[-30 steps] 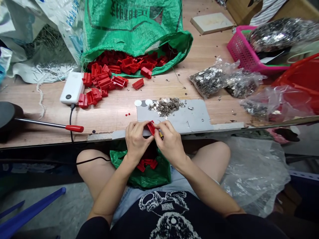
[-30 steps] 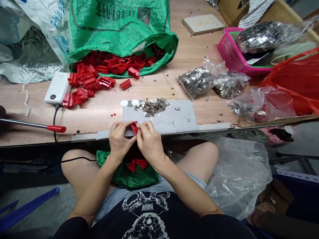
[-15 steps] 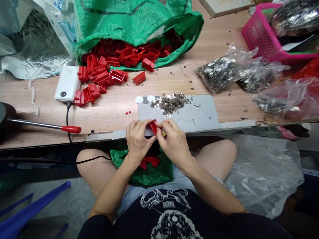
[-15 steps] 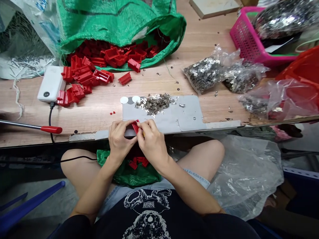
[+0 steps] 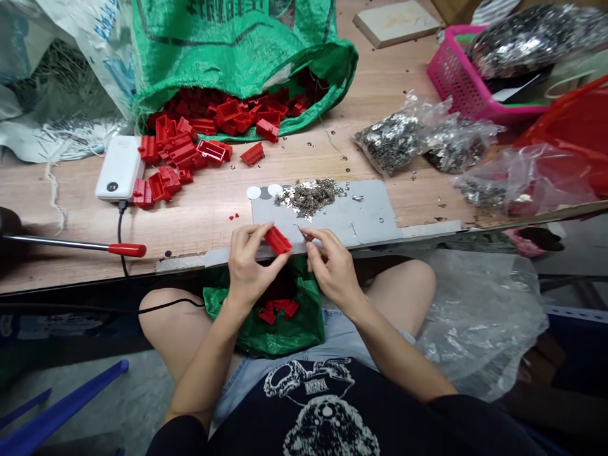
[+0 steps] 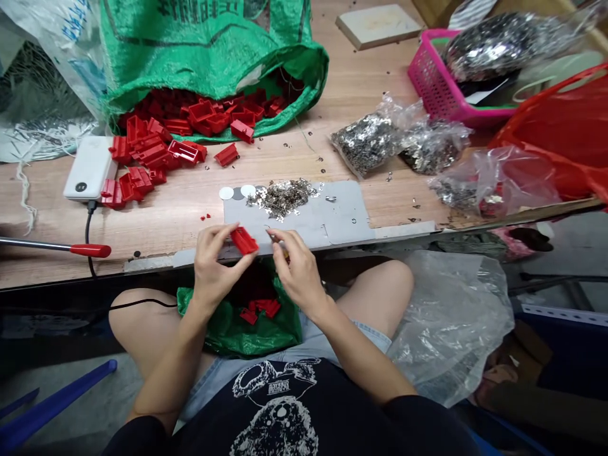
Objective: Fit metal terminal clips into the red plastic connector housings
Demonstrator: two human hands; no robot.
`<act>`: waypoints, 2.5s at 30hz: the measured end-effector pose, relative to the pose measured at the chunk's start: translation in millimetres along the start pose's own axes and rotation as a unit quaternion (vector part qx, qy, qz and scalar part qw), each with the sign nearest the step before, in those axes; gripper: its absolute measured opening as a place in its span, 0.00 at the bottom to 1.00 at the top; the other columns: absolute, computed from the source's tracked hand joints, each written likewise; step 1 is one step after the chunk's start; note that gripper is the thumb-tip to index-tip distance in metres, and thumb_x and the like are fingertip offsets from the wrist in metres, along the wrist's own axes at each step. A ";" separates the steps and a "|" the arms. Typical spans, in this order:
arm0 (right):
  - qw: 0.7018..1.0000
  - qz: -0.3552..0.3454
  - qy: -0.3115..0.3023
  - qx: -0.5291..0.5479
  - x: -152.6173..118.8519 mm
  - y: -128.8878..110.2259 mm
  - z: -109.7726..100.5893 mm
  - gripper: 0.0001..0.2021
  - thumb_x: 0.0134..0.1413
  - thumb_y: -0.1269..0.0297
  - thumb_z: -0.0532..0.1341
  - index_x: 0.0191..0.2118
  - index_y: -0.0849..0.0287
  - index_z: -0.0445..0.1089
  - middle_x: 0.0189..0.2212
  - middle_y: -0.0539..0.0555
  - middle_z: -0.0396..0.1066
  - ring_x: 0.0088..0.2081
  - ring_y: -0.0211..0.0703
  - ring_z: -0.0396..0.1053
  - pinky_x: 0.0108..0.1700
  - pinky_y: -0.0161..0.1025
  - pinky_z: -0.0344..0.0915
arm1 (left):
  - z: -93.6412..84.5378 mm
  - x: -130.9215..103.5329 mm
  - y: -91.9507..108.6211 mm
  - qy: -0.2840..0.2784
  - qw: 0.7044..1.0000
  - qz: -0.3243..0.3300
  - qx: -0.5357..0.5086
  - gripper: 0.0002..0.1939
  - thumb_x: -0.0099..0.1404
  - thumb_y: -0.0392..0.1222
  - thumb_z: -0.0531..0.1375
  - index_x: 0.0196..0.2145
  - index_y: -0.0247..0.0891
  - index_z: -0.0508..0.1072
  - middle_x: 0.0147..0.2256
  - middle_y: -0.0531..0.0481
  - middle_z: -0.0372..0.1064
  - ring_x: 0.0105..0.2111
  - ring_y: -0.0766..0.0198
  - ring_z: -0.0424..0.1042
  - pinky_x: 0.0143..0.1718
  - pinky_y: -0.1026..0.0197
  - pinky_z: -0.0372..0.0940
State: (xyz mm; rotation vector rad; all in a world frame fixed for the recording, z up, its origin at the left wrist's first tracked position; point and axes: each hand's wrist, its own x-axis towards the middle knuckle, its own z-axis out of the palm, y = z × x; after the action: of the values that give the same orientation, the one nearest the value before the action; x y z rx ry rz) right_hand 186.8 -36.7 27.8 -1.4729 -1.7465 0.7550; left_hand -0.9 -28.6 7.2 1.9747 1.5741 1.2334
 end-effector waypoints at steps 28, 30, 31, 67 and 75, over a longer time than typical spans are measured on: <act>0.939 0.053 -0.063 -0.334 87.0 39.5 -53.8 0.10 0.51 0.69 0.61 0.36 0.58 0.80 0.31 0.58 0.80 0.35 0.51 0.74 0.39 0.42 0.64 | -1.5 -4.5 -6.5 -0.034 0.995 0.062 0.075 0.22 0.66 0.37 0.64 0.57 0.36 0.70 0.52 0.39 0.69 0.53 0.50 0.68 0.55 0.49 0.67; 0.953 0.066 -0.051 -0.290 85.5 44.6 -57.7 0.11 0.51 0.68 0.61 0.37 0.59 0.80 0.31 0.57 0.79 0.34 0.49 0.74 0.39 0.41 0.64 | 2.7 -4.5 -9.4 -0.021 0.992 0.059 0.106 0.20 0.68 0.42 0.64 0.56 0.36 0.71 0.44 0.42 0.72 0.47 0.51 0.69 0.50 0.50 0.68; 0.960 0.073 -0.048 -0.267 84.7 46.7 -59.2 0.11 0.51 0.67 0.61 0.37 0.59 0.80 0.31 0.56 0.79 0.33 0.48 0.73 0.38 0.41 0.64 | 5.6 -4.4 -10.5 -0.011 0.990 0.055 0.127 0.20 0.69 0.45 0.64 0.55 0.35 0.72 0.41 0.42 0.73 0.45 0.51 0.69 0.47 0.51 0.68; 0.978 -0.103 -0.173 -0.049 36.2 -8.5 -17.9 0.08 0.65 0.61 0.60 0.40 0.57 0.74 0.36 0.55 0.78 0.37 0.44 0.73 0.41 0.39 0.67 | 9.4 -6.8 -1.7 -0.061 0.996 0.033 0.051 0.35 0.66 0.39 0.67 0.66 0.43 0.60 0.53 0.45 0.75 0.53 0.53 0.71 0.58 0.49 0.61; 0.946 -0.185 -0.207 -0.168 32.8 -8.7 -19.9 0.08 0.69 0.66 0.55 0.44 0.59 0.72 0.38 0.57 0.78 0.37 0.46 0.74 0.39 0.40 0.67 | 8.7 -6.3 -0.9 -0.071 0.996 0.020 0.049 0.33 0.67 0.37 0.64 0.66 0.42 0.60 0.52 0.46 0.76 0.53 0.54 0.70 0.60 0.49 0.60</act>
State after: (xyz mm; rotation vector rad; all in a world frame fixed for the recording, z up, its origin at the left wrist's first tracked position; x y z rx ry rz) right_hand 195.4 -6.2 51.2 -1.1855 -2.4885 0.6158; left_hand 5.3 -31.8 -1.0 2.1144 1.5596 1.0230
